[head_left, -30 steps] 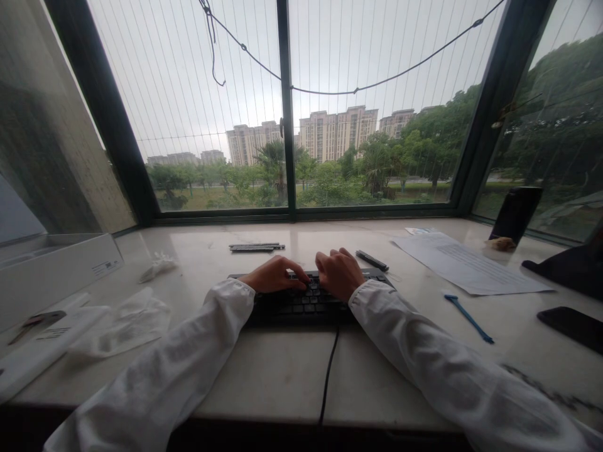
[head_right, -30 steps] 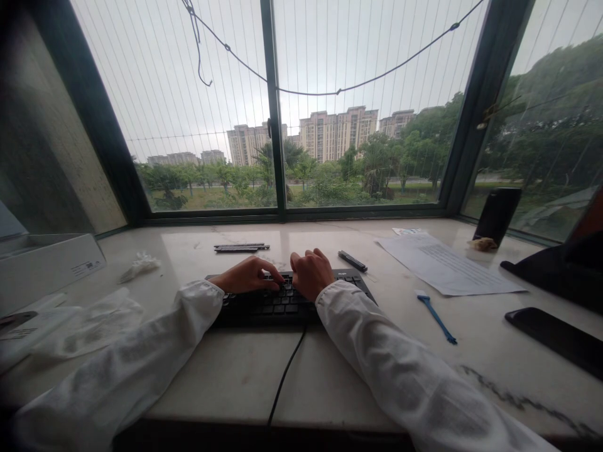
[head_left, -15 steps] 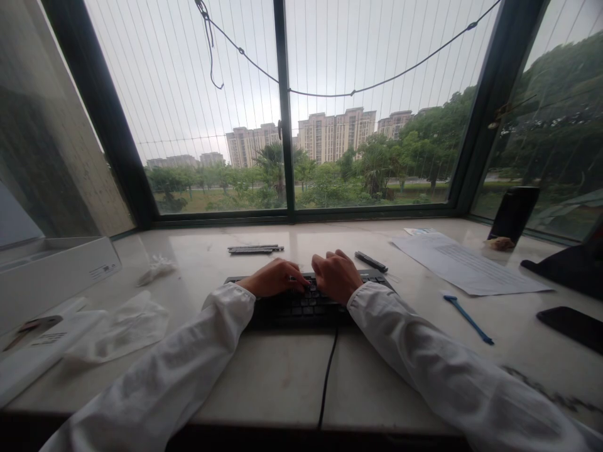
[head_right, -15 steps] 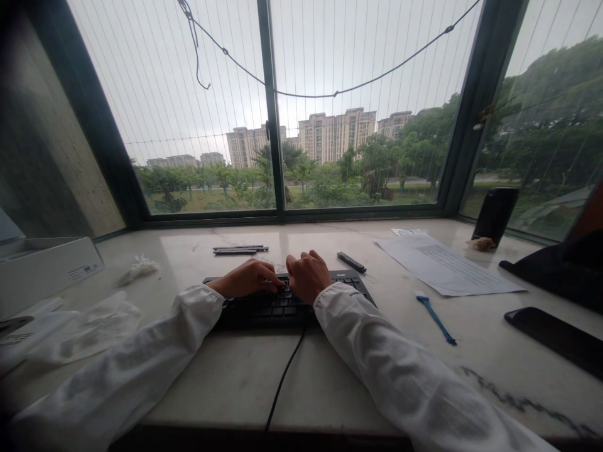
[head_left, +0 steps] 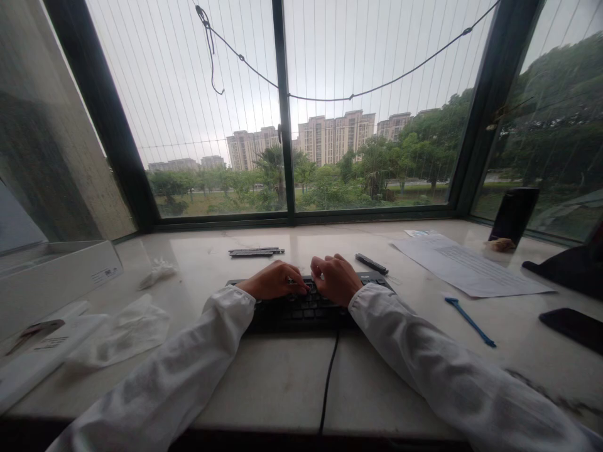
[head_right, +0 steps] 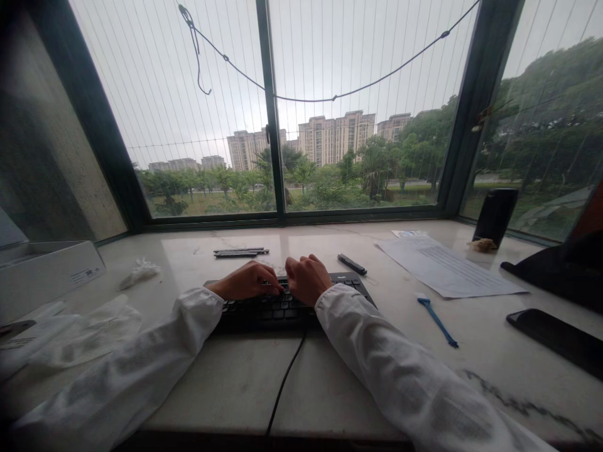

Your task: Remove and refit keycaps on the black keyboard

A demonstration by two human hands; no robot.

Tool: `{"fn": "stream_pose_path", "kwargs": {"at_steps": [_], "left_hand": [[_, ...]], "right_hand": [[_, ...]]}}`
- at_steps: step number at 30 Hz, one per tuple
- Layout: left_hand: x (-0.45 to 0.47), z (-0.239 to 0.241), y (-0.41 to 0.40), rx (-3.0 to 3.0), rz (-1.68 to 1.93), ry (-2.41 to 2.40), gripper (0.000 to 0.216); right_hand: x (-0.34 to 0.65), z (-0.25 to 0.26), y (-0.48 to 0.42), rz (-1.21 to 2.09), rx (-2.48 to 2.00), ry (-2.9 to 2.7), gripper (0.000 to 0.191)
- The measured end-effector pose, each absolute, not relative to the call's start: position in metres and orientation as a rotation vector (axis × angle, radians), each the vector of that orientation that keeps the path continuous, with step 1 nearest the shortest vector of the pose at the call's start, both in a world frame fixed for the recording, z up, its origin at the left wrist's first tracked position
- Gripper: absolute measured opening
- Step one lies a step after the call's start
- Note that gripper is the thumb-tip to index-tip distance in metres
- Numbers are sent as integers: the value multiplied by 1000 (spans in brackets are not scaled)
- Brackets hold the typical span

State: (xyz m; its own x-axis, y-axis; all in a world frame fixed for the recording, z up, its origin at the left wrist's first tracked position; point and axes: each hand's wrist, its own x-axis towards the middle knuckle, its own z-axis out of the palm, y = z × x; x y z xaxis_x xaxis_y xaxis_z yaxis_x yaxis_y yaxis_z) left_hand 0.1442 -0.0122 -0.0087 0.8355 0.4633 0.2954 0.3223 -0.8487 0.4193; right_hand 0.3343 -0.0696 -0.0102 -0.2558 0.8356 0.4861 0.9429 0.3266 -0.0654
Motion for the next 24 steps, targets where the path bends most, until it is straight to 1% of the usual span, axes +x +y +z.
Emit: {"fn": "stream_pose_path", "kwargs": {"at_steps": [3,6,12,16,19,24], "left_hand": [[146,-13,-12,2551,626,754,29],[147,-15,-12,2426,649,825,34],[148,-15,-13,2203,649,819,43],[148,-14,-14,2244,655,800,40],[147,-14,-12,2249,596,814,41],[148,-20,-7,2108,523,939,49]], "right_hand": [[336,-13,-67,-9,-1453,-2122,14],[340,-17,-63,177,-1367,-2131,16],[347,-17,-59,304,-1255,-2214,18],[348,-17,-58,359,-1225,-2223,22],[348,-19,-56,416,-1255,-2210,26],[343,-21,-55,508,-1399,-2138,34]]}}
